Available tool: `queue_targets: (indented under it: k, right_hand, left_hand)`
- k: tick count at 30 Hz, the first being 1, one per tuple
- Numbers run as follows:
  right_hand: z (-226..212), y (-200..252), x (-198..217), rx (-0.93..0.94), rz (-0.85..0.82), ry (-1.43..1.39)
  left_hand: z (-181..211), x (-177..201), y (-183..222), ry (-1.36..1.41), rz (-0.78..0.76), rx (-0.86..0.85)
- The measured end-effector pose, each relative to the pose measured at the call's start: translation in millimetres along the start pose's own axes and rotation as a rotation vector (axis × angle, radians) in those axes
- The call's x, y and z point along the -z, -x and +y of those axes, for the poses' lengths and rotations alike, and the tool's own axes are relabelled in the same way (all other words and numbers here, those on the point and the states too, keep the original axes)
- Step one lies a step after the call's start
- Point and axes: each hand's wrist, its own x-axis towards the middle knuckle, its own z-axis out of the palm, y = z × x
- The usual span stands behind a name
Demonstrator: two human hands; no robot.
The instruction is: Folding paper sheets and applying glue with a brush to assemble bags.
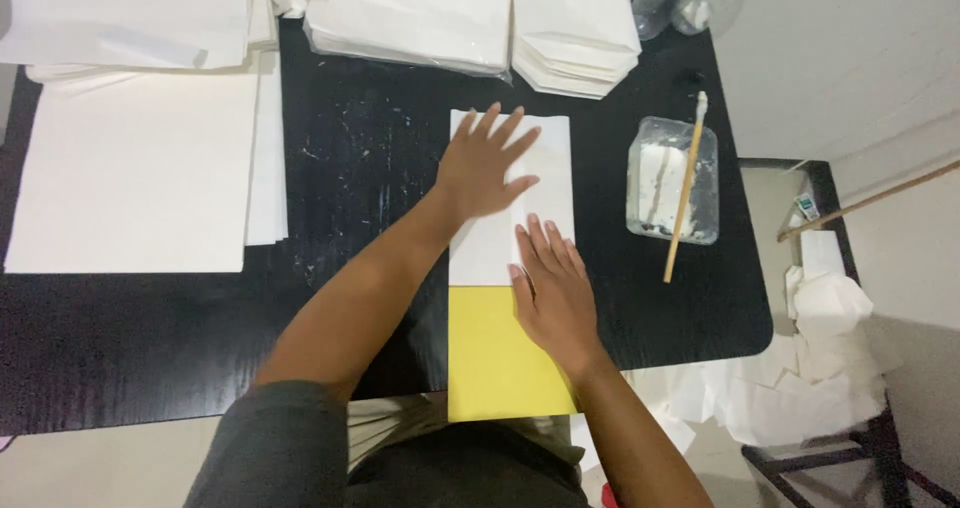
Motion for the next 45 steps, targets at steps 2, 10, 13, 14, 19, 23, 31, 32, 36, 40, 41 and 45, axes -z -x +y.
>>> queue_targets:
  k: [2, 10, 13, 14, 19, 23, 31, 32, 36, 40, 41, 45]
  right_hand:
    - [0.1, 0.1, 2.8, -0.02, -0.005, -0.017]
    - [-1.5, -0.6, 3.1, -0.008, -0.007, -0.097]
    - [5.1, 1.3, -5.5, 0.014, 0.003, -0.013]
    - [3.5, -1.4, -1.2, 0.027, 0.0, -0.014]
    - [0.5, 0.1, 4.2, -0.014, -0.041, -0.091]
    - [1.8, 3.3, 3.1, -0.024, -0.055, -0.112]
    - [2.0, -0.7, 2.6, -0.024, -0.056, -0.137]
    - [1.5, 0.3, 3.0, -0.024, -0.064, -0.137]
    - [-0.9, -0.8, 4.7, -0.029, -0.054, -0.132]
    - [-3.8, -3.3, 8.8, -0.052, -0.083, -0.124]
    - [-2.1, -0.7, 6.8, -0.052, -0.086, -0.123]
    - [-2.7, -2.6, 5.0, -0.039, -0.069, -0.103]
  left_hand:
    - [1.6, -1.1, -10.2, -0.005, -0.038, 0.032]
    - [24.3, 2.9, 51.5, 0.021, 0.089, -0.03]
    - [38.0, -0.3, 81.9, 0.036, -0.007, -0.028]
    - [33.4, 0.1, 77.5, 0.034, -0.005, -0.015]
    - [7.2, 3.6, 42.8, 0.087, 0.081, 0.163]
    - [-13.7, 8.0, 8.4, 0.068, -0.105, 0.237]
    - [-13.3, 42.3, 31.0, 0.09, -0.103, 0.208]
    - [-13.2, 37.5, 36.4, 0.095, -0.107, 0.213]
    - [-9.8, 31.4, 56.0, 0.126, 0.058, 0.153]
    - [1.0, 36.9, 70.6, 0.191, 0.092, 0.174]
    - [3.5, 35.7, 72.8, 0.193, 0.091, 0.176]
    - [-3.0, 23.6, 70.5, 0.165, 0.115, 0.143]
